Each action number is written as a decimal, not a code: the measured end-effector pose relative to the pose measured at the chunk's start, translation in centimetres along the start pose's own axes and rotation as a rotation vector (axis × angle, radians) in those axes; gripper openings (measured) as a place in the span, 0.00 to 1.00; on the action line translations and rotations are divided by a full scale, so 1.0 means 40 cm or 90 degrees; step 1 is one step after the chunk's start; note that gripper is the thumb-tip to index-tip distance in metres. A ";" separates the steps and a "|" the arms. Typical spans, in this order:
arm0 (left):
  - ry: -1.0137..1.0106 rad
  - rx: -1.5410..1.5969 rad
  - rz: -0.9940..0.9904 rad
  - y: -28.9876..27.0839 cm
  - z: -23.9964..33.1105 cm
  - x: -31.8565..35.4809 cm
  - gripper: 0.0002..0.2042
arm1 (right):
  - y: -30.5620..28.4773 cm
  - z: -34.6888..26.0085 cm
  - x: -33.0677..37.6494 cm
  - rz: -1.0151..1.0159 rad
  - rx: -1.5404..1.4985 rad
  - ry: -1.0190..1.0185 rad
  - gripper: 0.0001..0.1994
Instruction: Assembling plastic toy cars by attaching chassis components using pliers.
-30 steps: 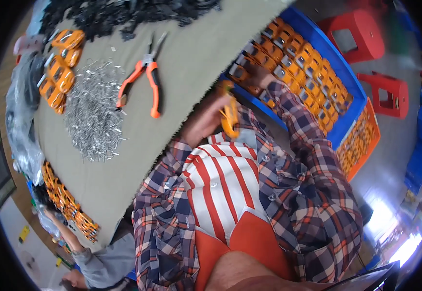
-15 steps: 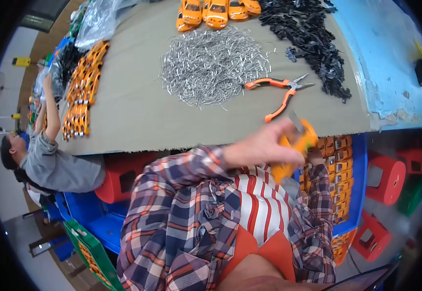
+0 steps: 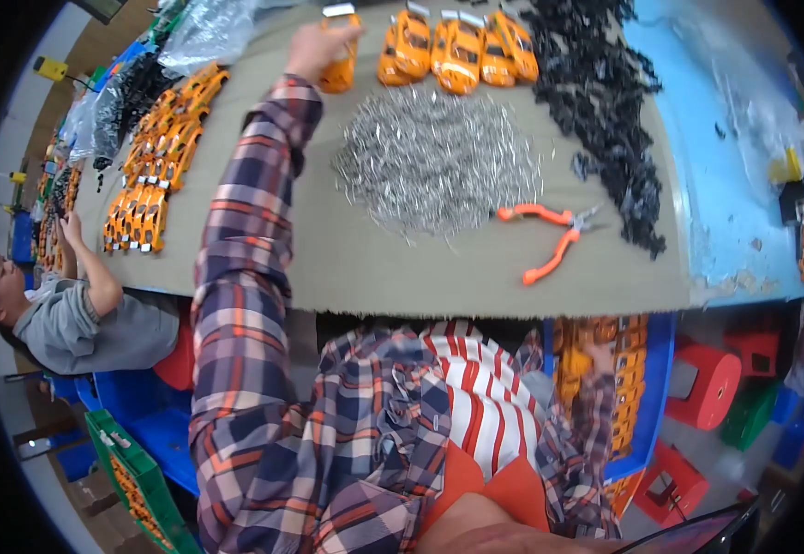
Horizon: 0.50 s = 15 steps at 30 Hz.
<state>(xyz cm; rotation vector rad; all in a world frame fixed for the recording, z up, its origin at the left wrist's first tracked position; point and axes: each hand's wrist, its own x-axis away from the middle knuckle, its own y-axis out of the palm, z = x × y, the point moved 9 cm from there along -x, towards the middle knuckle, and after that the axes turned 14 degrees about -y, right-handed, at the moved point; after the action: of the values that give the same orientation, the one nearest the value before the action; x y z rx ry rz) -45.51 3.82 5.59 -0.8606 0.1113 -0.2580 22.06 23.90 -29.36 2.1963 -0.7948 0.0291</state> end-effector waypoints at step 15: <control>-0.062 0.084 0.062 0.055 -0.062 0.025 0.24 | 0.970 -0.519 -0.153 -0.122 0.389 -0.204 0.28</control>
<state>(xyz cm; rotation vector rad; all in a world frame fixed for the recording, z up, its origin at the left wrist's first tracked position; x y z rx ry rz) -44.67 3.08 2.32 -0.7326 0.0443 -0.1294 0.46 22.12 9.43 2.9014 -0.8161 -0.2053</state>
